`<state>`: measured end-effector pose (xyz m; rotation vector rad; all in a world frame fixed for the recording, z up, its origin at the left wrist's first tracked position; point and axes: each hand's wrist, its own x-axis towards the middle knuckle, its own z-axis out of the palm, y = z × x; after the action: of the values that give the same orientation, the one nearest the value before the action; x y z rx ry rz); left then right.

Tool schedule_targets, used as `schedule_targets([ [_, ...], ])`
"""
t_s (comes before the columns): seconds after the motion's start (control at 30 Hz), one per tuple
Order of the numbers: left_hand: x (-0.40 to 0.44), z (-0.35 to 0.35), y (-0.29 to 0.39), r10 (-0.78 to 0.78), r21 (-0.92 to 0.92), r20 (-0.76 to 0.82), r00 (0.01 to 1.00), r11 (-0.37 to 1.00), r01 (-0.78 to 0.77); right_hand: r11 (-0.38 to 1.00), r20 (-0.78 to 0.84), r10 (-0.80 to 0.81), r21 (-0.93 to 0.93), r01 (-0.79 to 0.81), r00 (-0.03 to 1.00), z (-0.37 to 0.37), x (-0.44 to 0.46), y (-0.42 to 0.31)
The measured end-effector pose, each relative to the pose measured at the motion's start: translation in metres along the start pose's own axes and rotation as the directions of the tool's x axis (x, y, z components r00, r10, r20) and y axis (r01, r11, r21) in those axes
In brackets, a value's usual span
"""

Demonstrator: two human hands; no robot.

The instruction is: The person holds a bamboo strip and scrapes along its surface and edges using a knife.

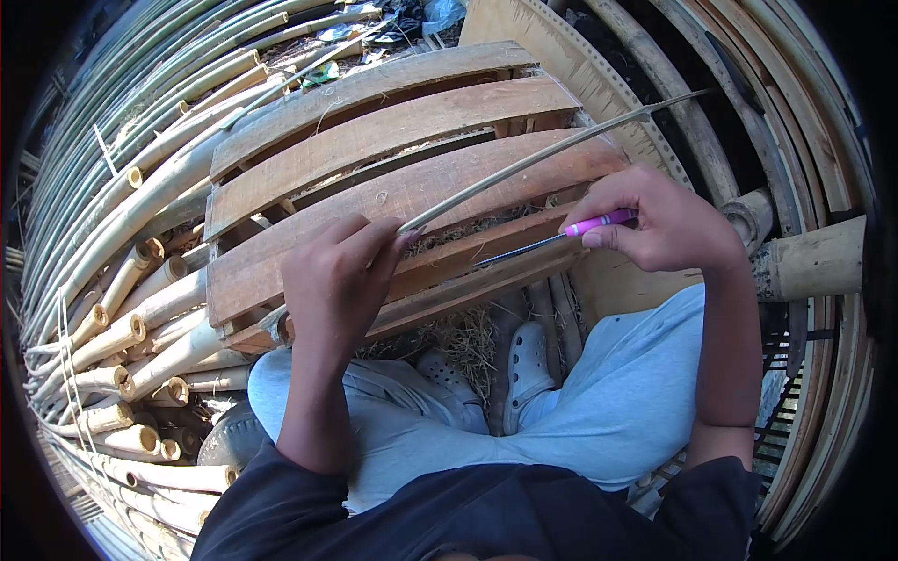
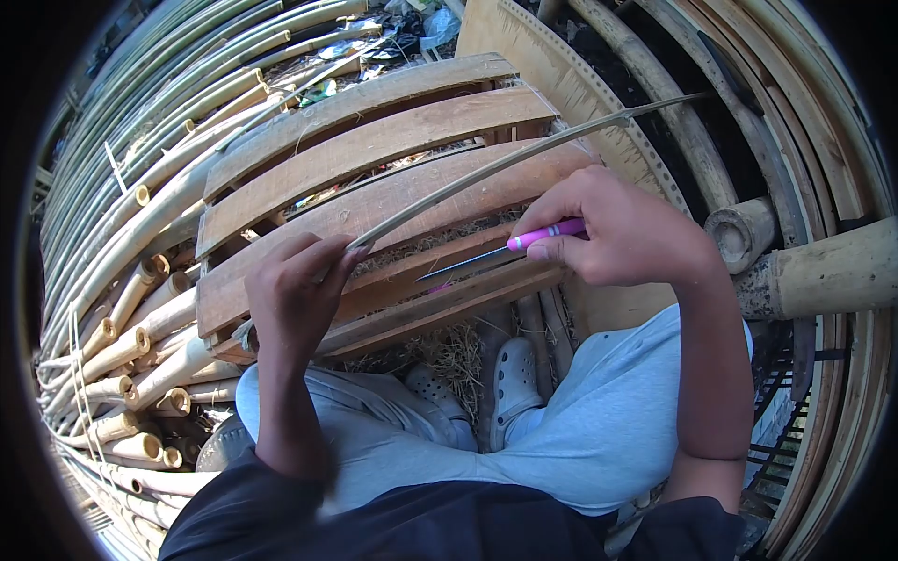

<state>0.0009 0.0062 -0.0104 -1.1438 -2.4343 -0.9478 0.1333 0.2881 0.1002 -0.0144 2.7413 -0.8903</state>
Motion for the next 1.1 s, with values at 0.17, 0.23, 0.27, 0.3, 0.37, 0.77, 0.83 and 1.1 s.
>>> schedule_targets([
  [0.17,0.001,-0.001,0.002,-0.008,0.004,0.002,1.000,1.000,0.008,0.977,0.168,0.189,-0.134,-0.167,0.968,-0.001,-0.001,-0.009],
  [0.23,0.001,-0.001,0.002,-0.012,0.008,0.013,1.000,1.000,0.012,0.929,0.089,0.285,-0.269,-0.253,0.954,-0.003,-0.002,-0.006],
  [0.27,0.001,-0.002,0.002,-0.011,0.009,0.018,1.000,1.000,0.010,0.929,0.090,0.288,-0.268,-0.255,0.953,-0.003,-0.001,-0.005],
  [0.3,0.001,-0.001,0.002,-0.009,0.009,0.022,1.000,1.000,0.008,0.916,0.049,0.315,-0.279,-0.289,0.948,-0.001,0.003,-0.003],
  [0.37,0.000,0.000,0.001,-0.007,-0.007,0.012,1.000,1.000,0.007,0.901,0.006,0.341,-0.288,-0.325,0.940,0.013,0.010,0.005],
  [0.77,0.001,-0.001,0.000,-0.001,-0.008,0.015,1.000,1.000,0.001,0.991,0.107,0.094,-0.106,-0.082,0.990,-0.003,-0.004,-0.009],
  [0.83,0.001,-0.001,0.001,0.005,-0.003,0.011,1.000,1.000,-0.004,0.995,0.066,0.058,-0.087,-0.052,0.996,-0.004,-0.004,-0.002],
  [1.1,0.001,-0.001,0.002,-0.019,-0.021,0.016,1.000,1.000,0.019,0.997,0.099,-0.002,-0.079,0.010,0.995,0.007,0.001,-0.005],
])
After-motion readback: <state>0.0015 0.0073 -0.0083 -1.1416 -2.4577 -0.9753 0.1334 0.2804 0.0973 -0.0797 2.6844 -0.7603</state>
